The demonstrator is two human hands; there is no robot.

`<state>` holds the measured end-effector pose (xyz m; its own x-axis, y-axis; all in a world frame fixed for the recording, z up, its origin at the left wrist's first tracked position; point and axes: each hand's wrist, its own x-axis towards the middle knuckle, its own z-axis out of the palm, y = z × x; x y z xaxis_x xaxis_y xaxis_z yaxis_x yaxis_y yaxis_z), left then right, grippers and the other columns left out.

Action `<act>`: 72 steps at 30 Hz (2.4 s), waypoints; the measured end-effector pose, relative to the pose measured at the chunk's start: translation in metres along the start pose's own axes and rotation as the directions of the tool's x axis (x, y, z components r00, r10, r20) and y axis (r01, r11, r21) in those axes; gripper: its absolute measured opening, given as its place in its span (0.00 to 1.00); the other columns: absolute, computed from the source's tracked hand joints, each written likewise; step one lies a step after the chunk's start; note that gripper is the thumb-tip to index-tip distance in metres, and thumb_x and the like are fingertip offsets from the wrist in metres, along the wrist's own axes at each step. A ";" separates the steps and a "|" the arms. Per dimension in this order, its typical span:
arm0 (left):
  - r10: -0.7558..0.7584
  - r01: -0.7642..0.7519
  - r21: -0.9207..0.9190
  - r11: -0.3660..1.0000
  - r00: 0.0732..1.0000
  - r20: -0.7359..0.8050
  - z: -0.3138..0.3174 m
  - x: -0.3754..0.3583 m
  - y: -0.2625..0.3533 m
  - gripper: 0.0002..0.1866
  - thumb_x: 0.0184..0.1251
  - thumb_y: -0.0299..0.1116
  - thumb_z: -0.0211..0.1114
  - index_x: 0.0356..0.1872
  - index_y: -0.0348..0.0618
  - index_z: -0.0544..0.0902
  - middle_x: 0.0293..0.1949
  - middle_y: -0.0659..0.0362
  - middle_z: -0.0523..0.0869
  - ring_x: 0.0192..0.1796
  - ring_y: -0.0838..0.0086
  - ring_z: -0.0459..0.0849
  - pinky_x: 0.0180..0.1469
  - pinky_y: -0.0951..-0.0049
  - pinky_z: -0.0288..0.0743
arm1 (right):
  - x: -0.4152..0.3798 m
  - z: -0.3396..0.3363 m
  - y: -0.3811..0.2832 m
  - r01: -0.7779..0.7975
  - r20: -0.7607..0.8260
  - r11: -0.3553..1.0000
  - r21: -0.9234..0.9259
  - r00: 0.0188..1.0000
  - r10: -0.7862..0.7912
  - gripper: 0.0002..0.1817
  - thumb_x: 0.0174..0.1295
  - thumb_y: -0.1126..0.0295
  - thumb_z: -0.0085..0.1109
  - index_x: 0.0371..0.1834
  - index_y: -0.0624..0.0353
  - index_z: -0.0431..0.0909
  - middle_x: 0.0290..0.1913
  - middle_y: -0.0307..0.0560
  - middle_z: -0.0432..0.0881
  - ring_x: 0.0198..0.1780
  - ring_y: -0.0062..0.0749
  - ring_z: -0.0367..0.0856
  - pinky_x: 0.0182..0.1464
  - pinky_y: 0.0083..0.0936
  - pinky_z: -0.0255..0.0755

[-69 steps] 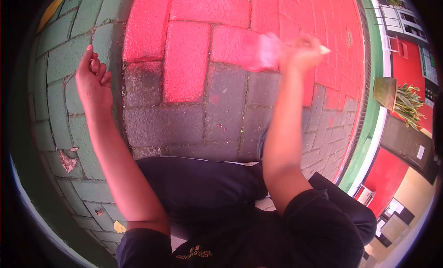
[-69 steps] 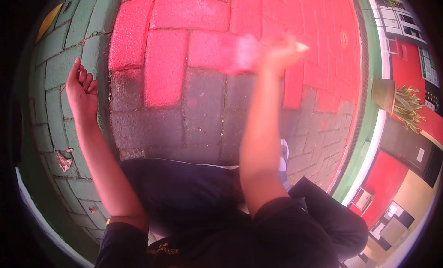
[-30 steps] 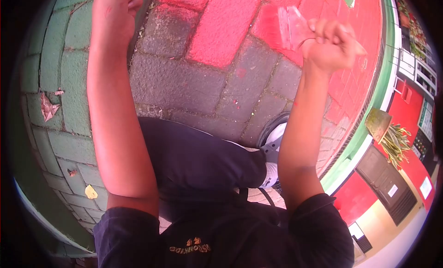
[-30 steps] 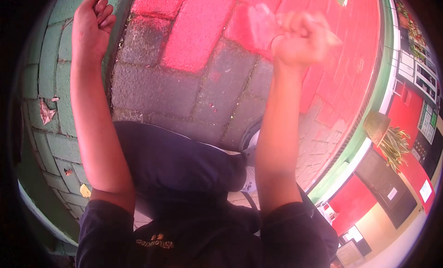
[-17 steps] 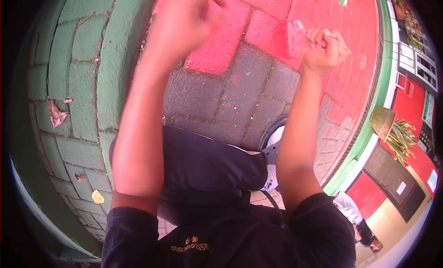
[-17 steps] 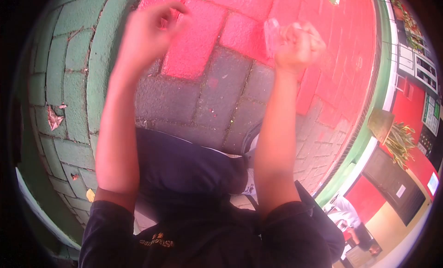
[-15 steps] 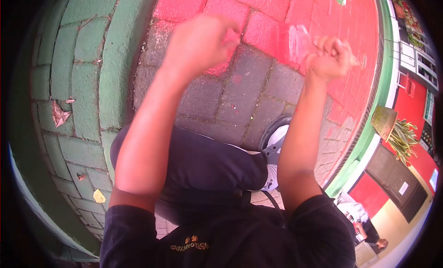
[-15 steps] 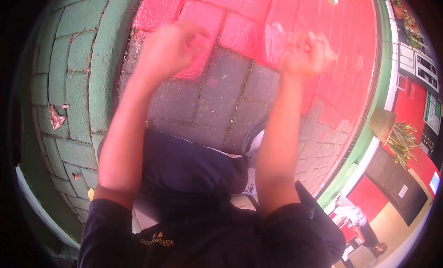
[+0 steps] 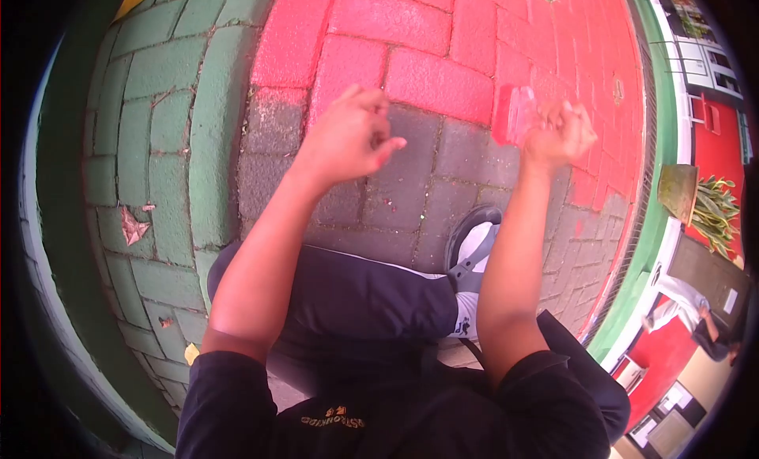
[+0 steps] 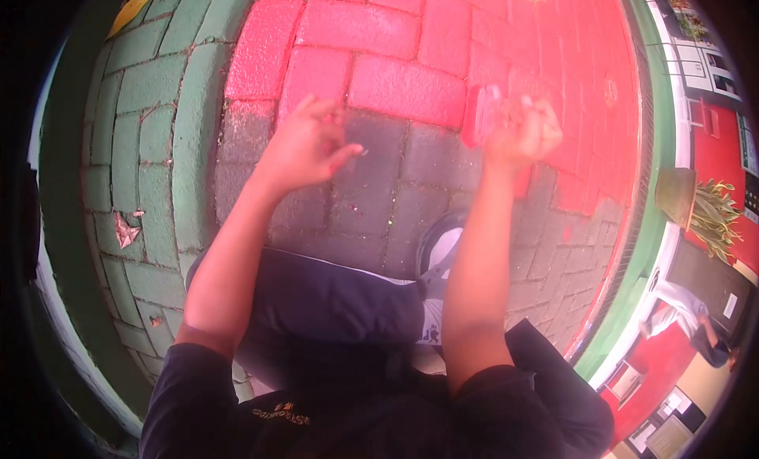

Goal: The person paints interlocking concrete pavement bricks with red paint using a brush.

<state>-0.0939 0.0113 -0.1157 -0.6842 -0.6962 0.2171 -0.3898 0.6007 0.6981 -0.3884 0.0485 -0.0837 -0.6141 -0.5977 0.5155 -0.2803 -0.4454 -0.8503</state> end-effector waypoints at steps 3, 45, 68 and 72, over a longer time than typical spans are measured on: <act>-0.071 0.072 0.004 0.997 0.990 -0.119 -0.001 0.003 -0.015 0.10 0.53 0.35 0.74 0.22 0.39 0.84 0.34 0.54 0.80 0.45 0.57 0.78 0.50 0.60 0.75 | -0.009 0.033 0.036 0.106 0.095 0.976 -0.190 0.991 -0.089 0.13 0.58 0.77 0.53 0.15 0.57 0.66 0.14 0.36 0.62 0.17 0.24 0.64 0.20 0.26 0.56; -0.671 0.452 -0.518 0.726 0.300 -0.679 -0.085 -0.026 -0.107 0.17 0.67 0.42 0.71 0.29 0.35 0.84 0.26 0.64 0.82 0.27 0.86 0.67 0.31 0.79 0.62 | 0.022 0.117 0.059 -0.434 -0.241 0.883 0.177 0.851 0.466 0.15 0.59 0.72 0.51 0.18 0.51 0.58 0.16 0.35 0.57 0.16 0.25 0.56 0.21 0.29 0.57; -0.715 0.455 -0.577 0.678 0.227 -0.661 -0.094 -0.024 -0.111 0.17 0.66 0.39 0.71 0.27 0.33 0.84 0.28 0.64 0.77 0.24 0.86 0.64 0.27 0.78 0.58 | 0.106 0.332 0.150 0.386 0.014 0.922 -0.027 0.922 -0.386 0.10 0.49 0.77 0.56 0.15 0.56 0.65 0.17 0.43 0.66 0.19 0.41 0.68 0.22 0.38 0.56; -0.737 0.453 -0.601 0.658 0.224 -0.638 -0.098 -0.022 -0.109 0.16 0.66 0.39 0.71 0.28 0.34 0.85 0.28 0.64 0.77 0.24 0.86 0.64 0.27 0.78 0.58 | 0.108 0.318 0.142 0.729 0.339 0.404 -0.553 0.639 -0.691 0.12 0.50 0.76 0.55 0.13 0.57 0.64 0.15 0.44 0.64 0.20 0.38 0.68 0.23 0.39 0.57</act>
<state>0.0234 -0.0772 -0.1296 0.5275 -0.8490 -0.0305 -0.1962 -0.1567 0.9680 -0.2598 -0.2914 -0.1149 0.0510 -0.3002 0.9525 -0.9687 -0.2470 -0.0260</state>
